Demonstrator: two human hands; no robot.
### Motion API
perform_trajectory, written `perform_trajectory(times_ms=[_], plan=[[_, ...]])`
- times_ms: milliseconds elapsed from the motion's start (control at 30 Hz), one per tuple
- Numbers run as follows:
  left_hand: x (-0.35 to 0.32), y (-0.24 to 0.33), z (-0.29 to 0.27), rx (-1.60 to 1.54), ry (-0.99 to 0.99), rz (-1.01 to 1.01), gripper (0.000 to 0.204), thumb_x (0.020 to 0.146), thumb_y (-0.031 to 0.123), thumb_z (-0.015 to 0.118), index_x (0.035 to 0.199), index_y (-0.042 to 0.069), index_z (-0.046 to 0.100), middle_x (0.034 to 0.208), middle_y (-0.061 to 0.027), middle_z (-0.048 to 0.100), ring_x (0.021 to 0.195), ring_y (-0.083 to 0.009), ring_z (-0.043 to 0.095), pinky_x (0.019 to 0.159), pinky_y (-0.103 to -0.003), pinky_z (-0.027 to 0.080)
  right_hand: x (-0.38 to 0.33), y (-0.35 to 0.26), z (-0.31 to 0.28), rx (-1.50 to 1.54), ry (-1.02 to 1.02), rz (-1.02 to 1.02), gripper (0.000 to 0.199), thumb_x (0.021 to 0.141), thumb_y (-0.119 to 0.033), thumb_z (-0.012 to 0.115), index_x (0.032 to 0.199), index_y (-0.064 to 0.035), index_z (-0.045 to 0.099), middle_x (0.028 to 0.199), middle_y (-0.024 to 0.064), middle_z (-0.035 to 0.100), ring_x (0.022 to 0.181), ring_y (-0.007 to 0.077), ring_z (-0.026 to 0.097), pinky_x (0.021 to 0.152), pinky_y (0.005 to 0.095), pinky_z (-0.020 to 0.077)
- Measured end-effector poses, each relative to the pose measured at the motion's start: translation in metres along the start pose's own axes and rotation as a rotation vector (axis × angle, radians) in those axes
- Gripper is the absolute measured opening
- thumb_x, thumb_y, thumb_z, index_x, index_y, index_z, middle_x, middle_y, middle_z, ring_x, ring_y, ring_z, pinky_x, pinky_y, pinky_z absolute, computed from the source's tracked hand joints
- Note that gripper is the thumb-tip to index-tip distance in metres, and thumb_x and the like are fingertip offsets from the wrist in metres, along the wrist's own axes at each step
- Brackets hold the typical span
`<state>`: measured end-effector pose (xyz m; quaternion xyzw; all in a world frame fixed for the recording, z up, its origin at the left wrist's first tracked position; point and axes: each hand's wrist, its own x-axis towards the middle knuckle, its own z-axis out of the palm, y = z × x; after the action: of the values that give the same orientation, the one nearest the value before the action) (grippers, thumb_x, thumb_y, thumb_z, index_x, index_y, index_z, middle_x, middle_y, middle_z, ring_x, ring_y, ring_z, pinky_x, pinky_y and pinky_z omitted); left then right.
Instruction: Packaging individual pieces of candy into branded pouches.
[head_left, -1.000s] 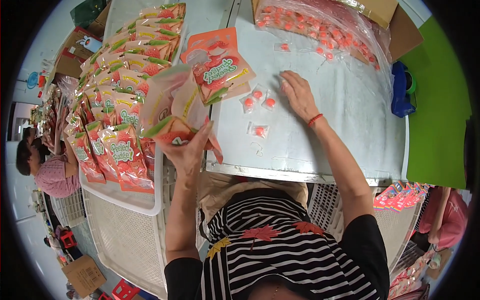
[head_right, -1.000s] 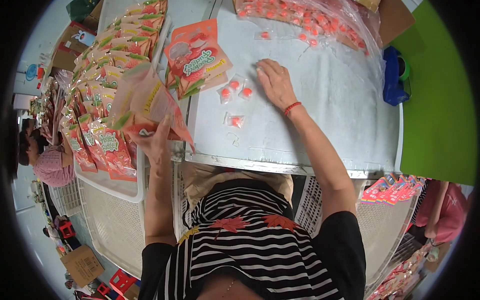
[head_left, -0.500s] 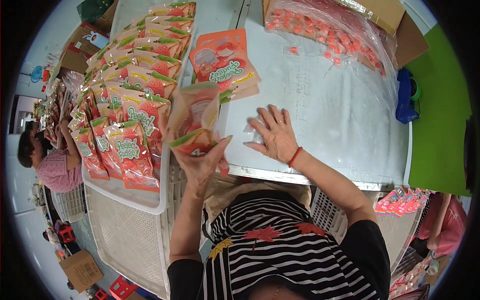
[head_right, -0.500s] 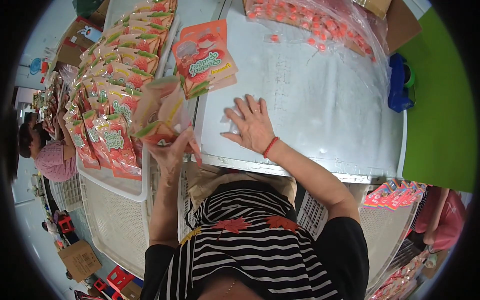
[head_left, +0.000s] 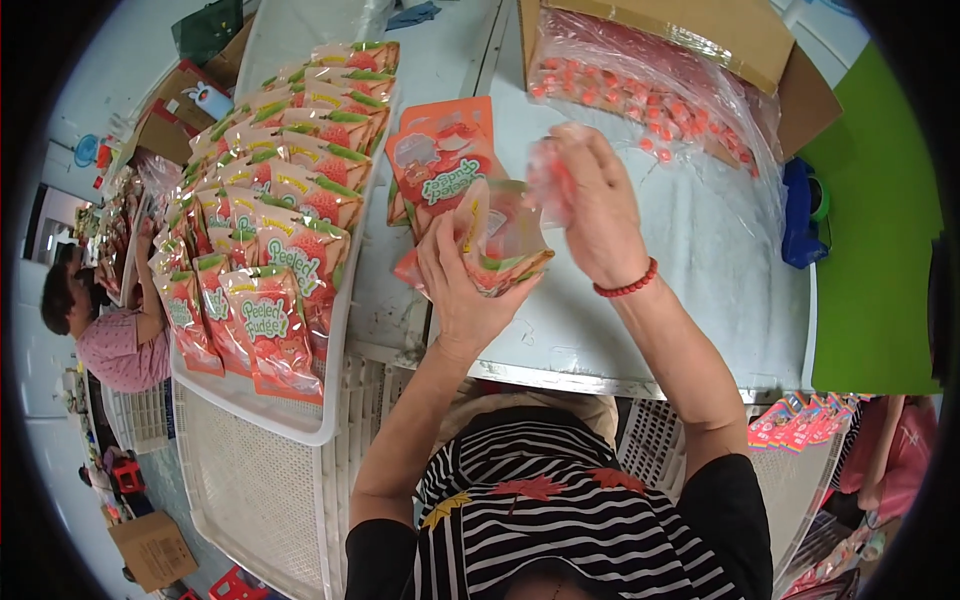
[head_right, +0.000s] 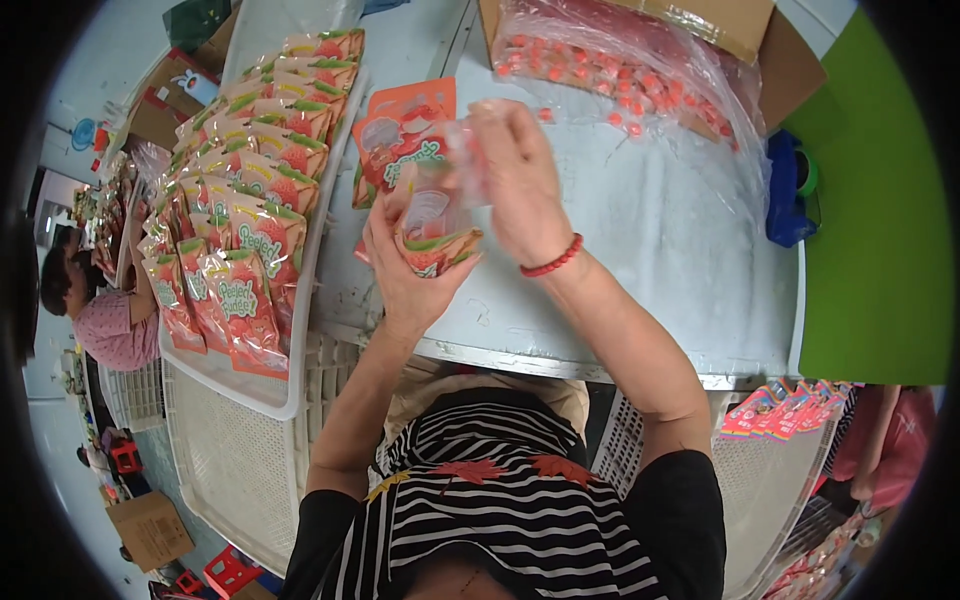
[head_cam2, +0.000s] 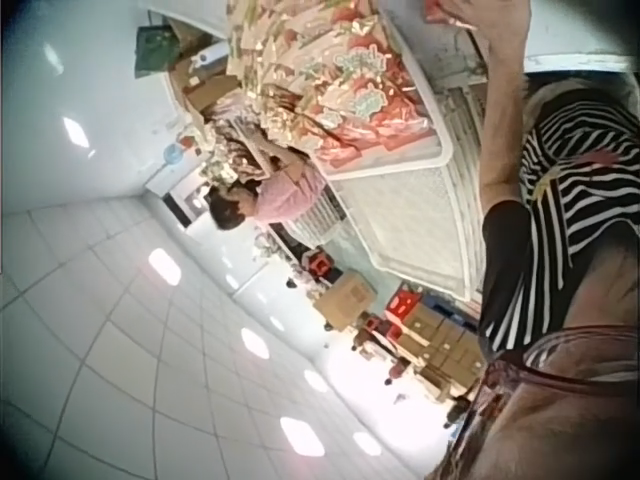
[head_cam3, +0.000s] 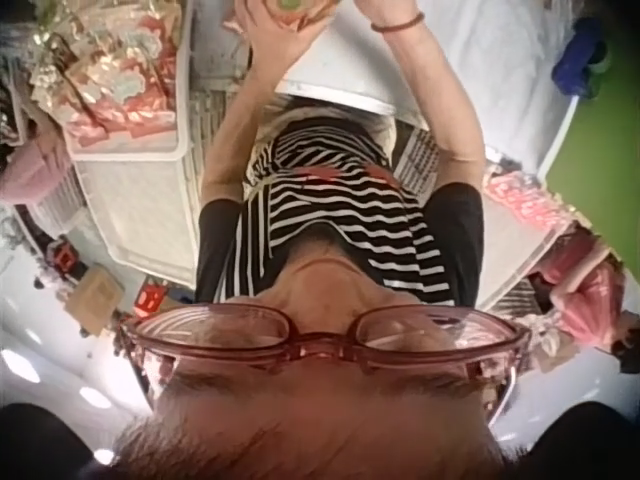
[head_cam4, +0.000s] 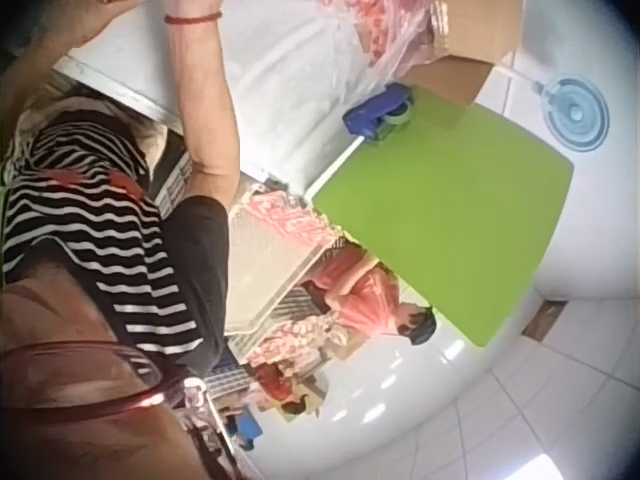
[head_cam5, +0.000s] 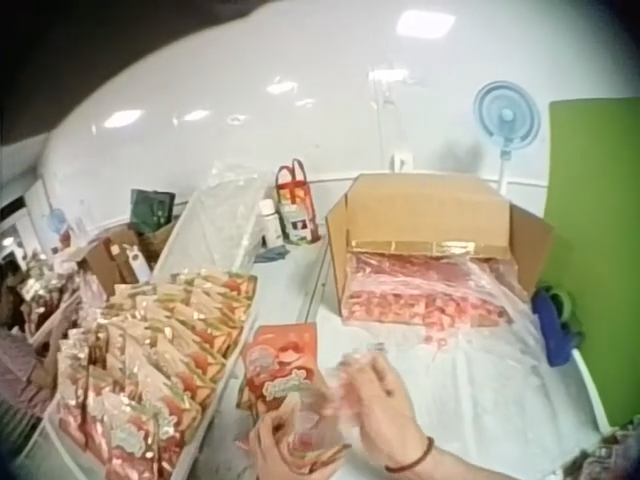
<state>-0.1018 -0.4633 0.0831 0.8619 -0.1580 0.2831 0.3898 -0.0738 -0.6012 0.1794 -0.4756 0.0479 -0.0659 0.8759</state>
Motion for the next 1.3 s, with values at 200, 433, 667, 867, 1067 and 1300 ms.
perform_trajectory(times_ms=[200,433,667,867,1067,1300], plan=[[0.001,0.002,0.017,-0.027,0.079,-0.010,0.105,0.051,0.026,0.087,0.134,-0.001,0.028,0.125,-0.0209,0.039,0.114,-0.0367,0.040,0.095,-0.047,0.031,-0.001,0.029,-0.010,-0.753,-0.071,-0.330,0.021,0.094,-0.019,0.045,0.100,0.0014,0.046,0.081,0.0165,0.058,0.073,0.0307,0.058,0.065,0.0358,0.0469],[0.000,-0.003,0.029,-0.071,0.090,-0.001,0.102,0.057,0.028,0.082,0.136,-0.001,0.023,0.128,-0.0221,0.035,0.116,-0.0382,0.035,0.097,-0.050,0.027,-0.014,0.017,-0.007,-1.326,-0.416,-0.956,0.029,0.083,-0.024,0.060,0.095,0.0022,0.057,0.095,0.0156,0.055,0.090,0.0324,0.052,0.082,0.0418,0.0420],[0.013,0.016,0.000,-0.258,0.043,-0.085,0.107,0.061,0.021,0.081,0.140,0.000,0.010,0.131,-0.0195,0.032,0.117,-0.0352,0.036,0.098,-0.048,0.032,-0.020,-0.003,-0.026,-1.221,-0.521,-0.722,0.019,0.074,-0.014,0.071,0.076,-0.0019,0.056,0.076,0.0090,0.053,0.079,0.0280,0.054,0.071,0.0377,0.0457],[0.034,-0.007,-0.057,-1.004,-0.494,-0.487,0.047,0.085,0.010,0.062,0.125,-0.005,0.044,0.097,-0.0034,0.060,0.092,-0.0094,0.054,0.083,-0.025,0.043,-0.038,-0.045,-0.019,-1.194,-0.747,-0.783,0.020,0.070,-0.012,0.074,0.079,-0.0017,0.060,0.079,0.0068,0.056,0.082,0.0258,0.058,0.069,0.0349,0.0478],[0.026,0.019,-0.068,-1.145,-0.329,-0.534,0.031,0.098,0.023,0.047,0.098,-0.003,0.064,0.079,-0.0022,0.065,0.072,-0.0045,0.056,0.065,-0.020,0.047,-0.056,-0.070,-0.019,-1.527,-0.738,-0.774,0.031,0.067,-0.022,0.076,0.089,-0.0027,0.066,0.075,0.0067,0.060,0.086,0.0243,0.055,0.087,0.0437,0.0410],[0.023,0.022,-0.074,-1.222,-0.290,-0.549,0.032,0.098,0.025,0.047,0.101,-0.001,0.064,0.078,-0.0009,0.065,0.054,0.0006,0.049,0.045,-0.015,0.037,-0.055,-0.059,-0.033,-1.352,-0.593,-0.545,0.021,0.072,-0.015,0.075,0.080,-0.0019,0.061,0.062,0.0028,0.057,0.079,0.0215,0.058,0.070,0.0335,0.0475]])
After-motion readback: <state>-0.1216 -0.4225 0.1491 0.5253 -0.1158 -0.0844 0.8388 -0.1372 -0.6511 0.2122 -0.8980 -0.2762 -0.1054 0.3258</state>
